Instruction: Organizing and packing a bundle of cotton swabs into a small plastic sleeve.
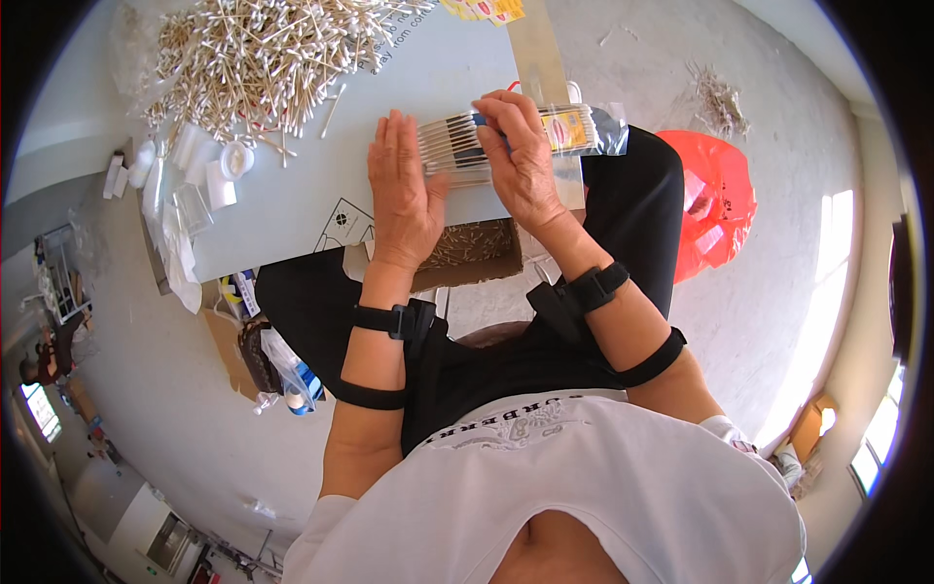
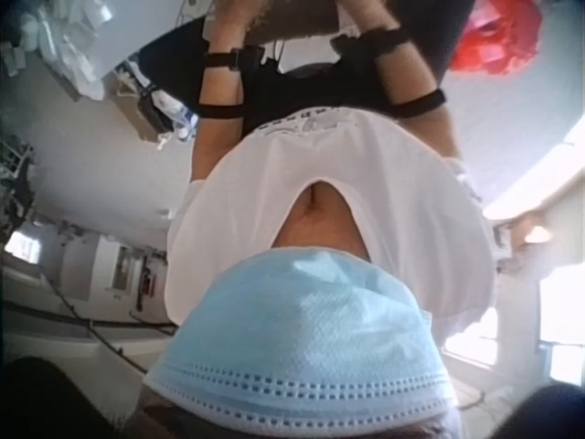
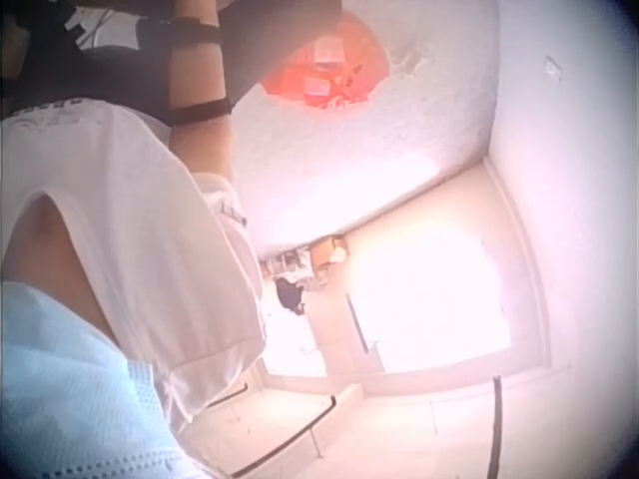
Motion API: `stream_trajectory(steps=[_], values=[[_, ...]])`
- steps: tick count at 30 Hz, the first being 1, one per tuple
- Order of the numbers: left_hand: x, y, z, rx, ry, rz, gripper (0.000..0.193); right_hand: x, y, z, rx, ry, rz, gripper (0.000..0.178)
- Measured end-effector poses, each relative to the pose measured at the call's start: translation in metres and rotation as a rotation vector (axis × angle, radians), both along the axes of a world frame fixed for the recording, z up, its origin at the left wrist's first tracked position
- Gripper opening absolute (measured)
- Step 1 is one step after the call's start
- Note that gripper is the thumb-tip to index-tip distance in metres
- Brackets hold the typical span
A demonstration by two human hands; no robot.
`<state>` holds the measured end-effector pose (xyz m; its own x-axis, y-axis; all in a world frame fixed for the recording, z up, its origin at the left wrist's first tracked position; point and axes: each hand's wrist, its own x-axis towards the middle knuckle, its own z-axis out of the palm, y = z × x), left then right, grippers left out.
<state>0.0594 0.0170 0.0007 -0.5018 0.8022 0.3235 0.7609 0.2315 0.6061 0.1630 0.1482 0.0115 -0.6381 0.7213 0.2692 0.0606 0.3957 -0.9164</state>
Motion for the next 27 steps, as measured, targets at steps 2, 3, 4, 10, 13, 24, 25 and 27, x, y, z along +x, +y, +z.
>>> stream_trajectory(steps=[2, 3, 4, 10, 13, 24, 25, 27], values=[[-0.004, 0.009, -0.003, 0.084, -0.155, 0.03, 0.065, 0.0, -0.001, -0.014, 0.001, 0.047, -0.03, 0.029], [-0.006, 0.013, -0.003, 0.161, -0.307, 0.067, 0.064, -0.003, -0.001, -0.014, -0.006, 0.096, -0.053, 0.034], [-0.009, 0.016, -0.003, 0.16, -0.305, 0.069, 0.064, -0.007, 0.0, -0.014, -0.008, 0.097, -0.051, 0.034], [-0.001, 0.019, 0.003, -0.089, 0.103, -0.078, 0.061, -0.012, 0.003, -0.014, -0.044, -0.046, 0.127, 0.036], [0.003, 0.014, 0.002, -0.173, 0.116, -0.119, 0.063, -0.004, -0.001, -0.018, -0.143, 0.027, 0.1, 0.035], [0.012, 0.037, -0.006, 0.277, -0.52, 0.129, 0.054, -0.025, -0.026, -0.027, -0.26, 0.282, -0.142, 0.033], [0.011, 0.037, -0.006, 0.276, -0.52, 0.129, 0.054, -0.026, -0.026, -0.028, -0.24, 0.281, -0.143, 0.033], [0.009, 0.035, -0.006, 0.305, -0.541, 0.118, 0.054, -0.025, -0.025, -0.027, -0.284, 0.285, -0.131, 0.033]])
